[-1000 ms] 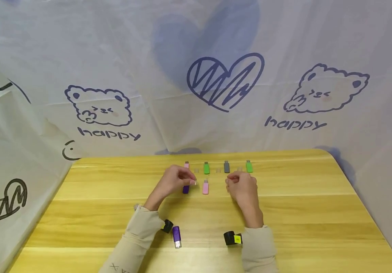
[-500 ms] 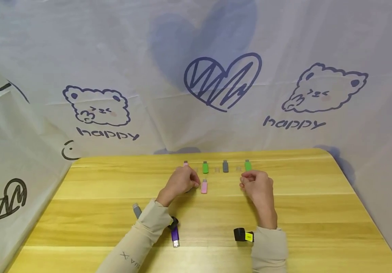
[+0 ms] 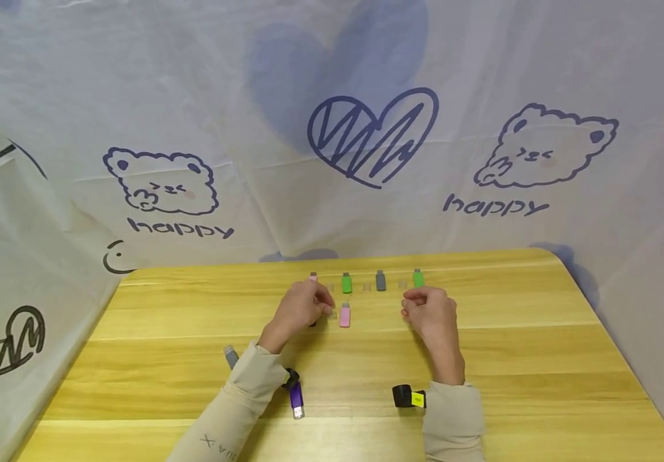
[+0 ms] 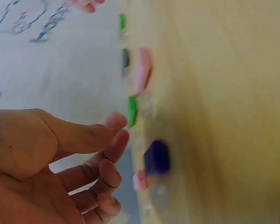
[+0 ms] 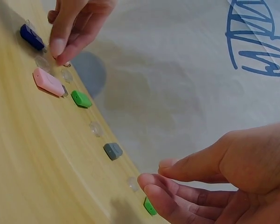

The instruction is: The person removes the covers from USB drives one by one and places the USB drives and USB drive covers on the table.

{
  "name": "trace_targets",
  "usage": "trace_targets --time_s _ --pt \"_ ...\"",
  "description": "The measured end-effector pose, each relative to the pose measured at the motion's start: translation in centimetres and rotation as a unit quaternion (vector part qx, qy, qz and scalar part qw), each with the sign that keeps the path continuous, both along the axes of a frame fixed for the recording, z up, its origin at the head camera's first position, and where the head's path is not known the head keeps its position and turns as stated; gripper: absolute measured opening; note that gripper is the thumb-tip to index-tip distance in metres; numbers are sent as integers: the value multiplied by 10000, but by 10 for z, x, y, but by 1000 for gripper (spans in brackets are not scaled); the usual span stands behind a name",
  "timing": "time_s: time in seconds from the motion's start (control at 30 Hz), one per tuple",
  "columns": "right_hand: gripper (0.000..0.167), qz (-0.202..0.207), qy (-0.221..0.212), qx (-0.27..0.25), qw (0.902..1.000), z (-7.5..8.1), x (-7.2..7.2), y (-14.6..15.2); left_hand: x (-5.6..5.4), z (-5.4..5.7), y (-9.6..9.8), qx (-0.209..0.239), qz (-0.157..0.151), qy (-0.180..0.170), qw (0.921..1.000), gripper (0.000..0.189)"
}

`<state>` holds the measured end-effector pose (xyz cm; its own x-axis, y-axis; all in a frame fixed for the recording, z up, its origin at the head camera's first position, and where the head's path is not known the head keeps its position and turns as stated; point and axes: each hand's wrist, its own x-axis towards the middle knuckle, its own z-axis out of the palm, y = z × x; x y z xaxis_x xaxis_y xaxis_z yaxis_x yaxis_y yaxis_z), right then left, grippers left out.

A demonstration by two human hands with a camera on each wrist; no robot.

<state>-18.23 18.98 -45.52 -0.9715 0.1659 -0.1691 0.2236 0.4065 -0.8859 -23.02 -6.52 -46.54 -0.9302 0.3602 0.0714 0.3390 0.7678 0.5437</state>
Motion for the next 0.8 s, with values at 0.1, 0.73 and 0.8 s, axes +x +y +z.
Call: trace_targets --time_s 0.1,0.73,0.8 --pt "23 29 10 35 10000 2 -1 -2 2 4 -11 555 214 -52 9982 6" --pt "24 457 437 660 9958 8 4 -17 23 27 -69 2602 762 -295 9621 17" --pt "24 503 540 795 9941 8 3 -20 24 30 -73 2601 809 -250 9619 16"
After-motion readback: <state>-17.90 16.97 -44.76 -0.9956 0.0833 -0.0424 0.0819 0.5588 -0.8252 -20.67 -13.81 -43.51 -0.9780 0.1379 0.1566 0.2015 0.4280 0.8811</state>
